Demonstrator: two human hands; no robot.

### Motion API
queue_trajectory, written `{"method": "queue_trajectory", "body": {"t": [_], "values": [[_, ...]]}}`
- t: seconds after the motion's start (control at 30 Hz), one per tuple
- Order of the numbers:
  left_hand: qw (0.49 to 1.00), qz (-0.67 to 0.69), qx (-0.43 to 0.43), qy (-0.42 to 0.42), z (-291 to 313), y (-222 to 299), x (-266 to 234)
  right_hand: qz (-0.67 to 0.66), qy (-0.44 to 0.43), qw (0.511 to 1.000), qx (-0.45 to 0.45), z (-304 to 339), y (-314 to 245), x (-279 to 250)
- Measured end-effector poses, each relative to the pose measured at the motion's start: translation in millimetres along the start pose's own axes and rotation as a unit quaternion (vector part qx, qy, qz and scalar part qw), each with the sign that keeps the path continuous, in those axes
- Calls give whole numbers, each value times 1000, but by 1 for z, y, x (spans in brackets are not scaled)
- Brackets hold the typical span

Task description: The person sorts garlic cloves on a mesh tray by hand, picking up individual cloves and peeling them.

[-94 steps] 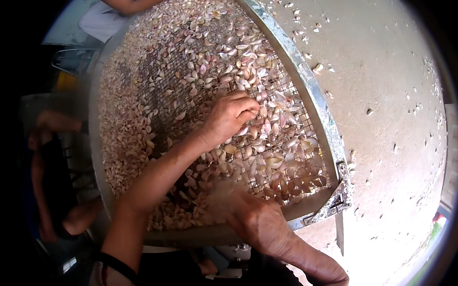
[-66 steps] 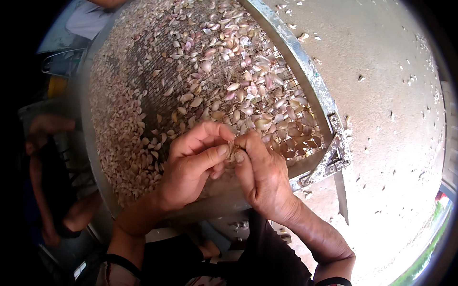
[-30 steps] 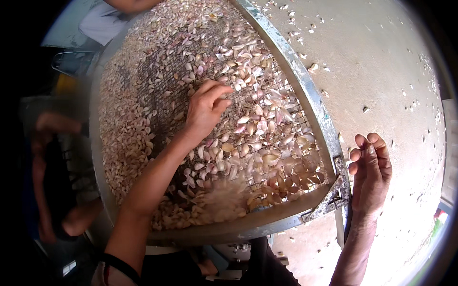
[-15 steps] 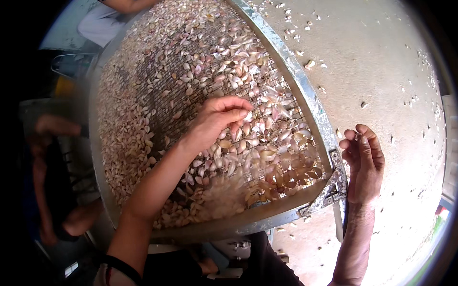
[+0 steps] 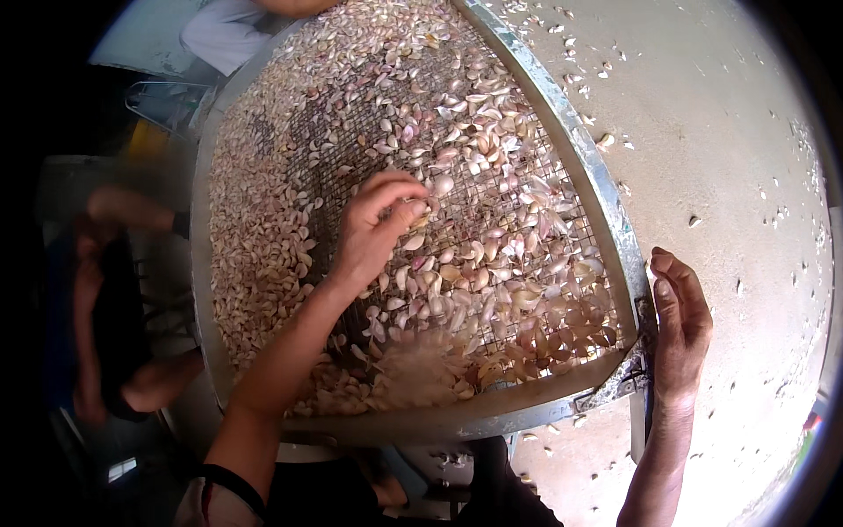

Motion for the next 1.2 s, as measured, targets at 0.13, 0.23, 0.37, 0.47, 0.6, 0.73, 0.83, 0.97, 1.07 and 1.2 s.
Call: {"method": "queue_trajectory", "body": {"t": [0.13, 0.23, 0.37, 0.47, 0.6, 0.73, 0.83, 0.97, 1.07, 1.2], "values": [[955, -267, 47, 122, -29, -42, -35, -40, -62, 997, -11, -6, -5, 14], [938, -329, -72, -82, -29, -38, 9, -78, -61, 995, 27, -6, 5, 10], [943, -286, 18, -171, 28, -30, 29, -67, -39, 997, 24, -3, 0, 4], [967, -230, 27, -104, 64, -21, 9, -64, -50, 996, 29, -3, 3, 8], [991, -115, 40, 47, 26, -35, -20, -73, -53, 995, 30, -5, -1, 9], [990, -121, 35, 69, -26, -39, -23, -51, -51, 997, 37, -5, -2, 10], [965, -254, 62, 36, -47, -46, -18, -59, -51, 996, 47, -5, 0, 7], [999, -5, 31, 36, -46, -59, -21, -61, -38, 996, 57, -4, 3, 5], [974, 215, -61, 33, -31, -69, -32, -55, -34, 996, 55, -4, 4, 5], [932, 342, -116, 35, -16, -58, -31, -59, -34, 997, 43, -4, 5, 4]]}}
Point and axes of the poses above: each hand's wrist, its own z-axis away from the middle knuckle, its own x-axis out of the palm, y = z × x, the point moved 2 cm from there along -z, towards the middle knuckle, and after that the axes turned 11 degrees about -y, right-handed, at the moved point
